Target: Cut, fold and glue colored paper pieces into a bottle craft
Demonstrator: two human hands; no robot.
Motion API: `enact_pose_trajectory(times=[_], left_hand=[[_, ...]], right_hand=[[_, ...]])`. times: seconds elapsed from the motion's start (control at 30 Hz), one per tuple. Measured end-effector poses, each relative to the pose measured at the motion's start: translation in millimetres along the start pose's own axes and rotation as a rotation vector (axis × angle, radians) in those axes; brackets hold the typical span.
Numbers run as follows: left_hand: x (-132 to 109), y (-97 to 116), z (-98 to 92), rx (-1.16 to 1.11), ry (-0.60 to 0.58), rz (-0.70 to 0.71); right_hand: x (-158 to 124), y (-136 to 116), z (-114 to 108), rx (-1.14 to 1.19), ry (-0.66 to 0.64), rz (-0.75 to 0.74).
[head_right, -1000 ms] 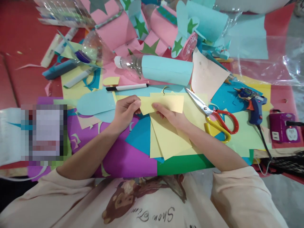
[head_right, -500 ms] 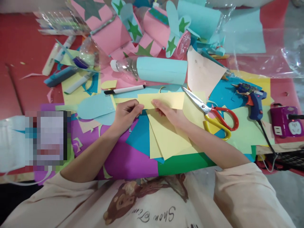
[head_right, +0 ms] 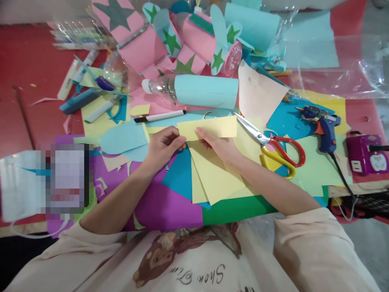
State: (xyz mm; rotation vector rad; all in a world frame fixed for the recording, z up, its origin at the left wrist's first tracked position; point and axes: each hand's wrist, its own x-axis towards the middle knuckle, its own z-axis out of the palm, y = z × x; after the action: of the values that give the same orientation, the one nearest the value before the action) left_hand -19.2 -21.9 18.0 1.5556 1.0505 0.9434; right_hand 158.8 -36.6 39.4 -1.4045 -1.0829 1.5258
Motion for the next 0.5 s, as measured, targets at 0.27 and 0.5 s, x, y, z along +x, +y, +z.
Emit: enact_pose_trajectory(times=[0.27, 0.5], left_hand=[[-1.4, -2.1, -0.2, -0.063, 0.024, 0.113], [1.0, -2.7, 1.0, -0.155, 0.097, 0.076]], right_hand=[[1.3, 5.1, -1.3, -0.044, -0.015, -0.014], [7.1, 9.1, -2.4, 0.133, -0.053, -0.068]])
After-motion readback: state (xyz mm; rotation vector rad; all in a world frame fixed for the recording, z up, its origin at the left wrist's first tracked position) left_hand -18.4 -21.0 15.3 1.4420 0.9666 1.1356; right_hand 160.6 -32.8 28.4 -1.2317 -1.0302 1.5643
